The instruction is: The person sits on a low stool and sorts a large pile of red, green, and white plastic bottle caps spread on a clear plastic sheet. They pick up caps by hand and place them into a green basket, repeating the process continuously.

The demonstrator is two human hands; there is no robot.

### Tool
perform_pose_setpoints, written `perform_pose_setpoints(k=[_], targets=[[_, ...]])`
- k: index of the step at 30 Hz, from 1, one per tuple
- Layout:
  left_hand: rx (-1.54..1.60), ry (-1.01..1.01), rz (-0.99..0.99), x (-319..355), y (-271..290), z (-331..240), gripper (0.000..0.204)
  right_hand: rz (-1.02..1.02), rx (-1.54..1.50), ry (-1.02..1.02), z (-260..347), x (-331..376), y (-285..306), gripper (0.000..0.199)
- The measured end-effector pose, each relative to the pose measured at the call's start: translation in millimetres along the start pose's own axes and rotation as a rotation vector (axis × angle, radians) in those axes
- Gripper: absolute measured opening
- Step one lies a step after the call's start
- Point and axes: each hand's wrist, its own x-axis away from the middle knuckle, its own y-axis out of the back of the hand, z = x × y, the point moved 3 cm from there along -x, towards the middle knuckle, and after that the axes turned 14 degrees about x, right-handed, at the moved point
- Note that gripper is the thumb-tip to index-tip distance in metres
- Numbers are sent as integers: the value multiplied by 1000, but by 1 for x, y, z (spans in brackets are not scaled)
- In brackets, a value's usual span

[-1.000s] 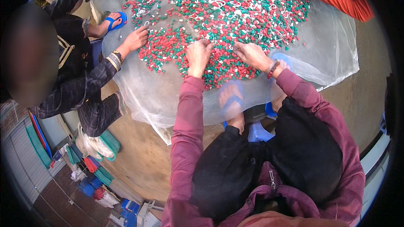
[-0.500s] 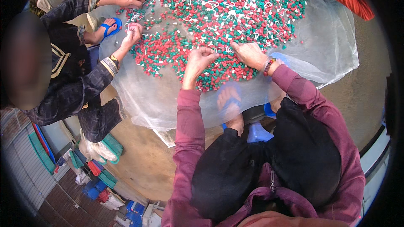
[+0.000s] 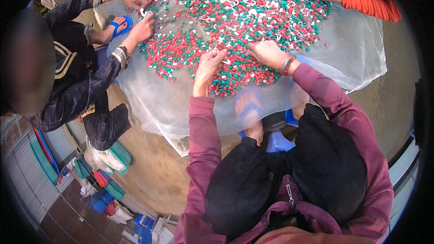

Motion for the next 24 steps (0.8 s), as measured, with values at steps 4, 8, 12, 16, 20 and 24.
perform_pose_setpoints(k=[4,8,12,16,20,24], targets=[[582,-4,200,7,2,-3,39,-16,-479,-168,-15,-2,1,37],[1014,-12,495,9,-9,-2,33,124,-1005,-387,-25,7,-2,40],[793,82,280,-7,-22,8,16,314,-1609,-439,-27,21,10,32],[-557,-211,-7,-30,-42,14,19,209,-2179,-2,-36,44,46,35],[-1238,-499,-142,-37,-66,25,22,138,-2336,411,-50,67,71,30],[-1355,-480,-73,-36,-71,24,23,140,-2403,520,-51,68,72,29]])
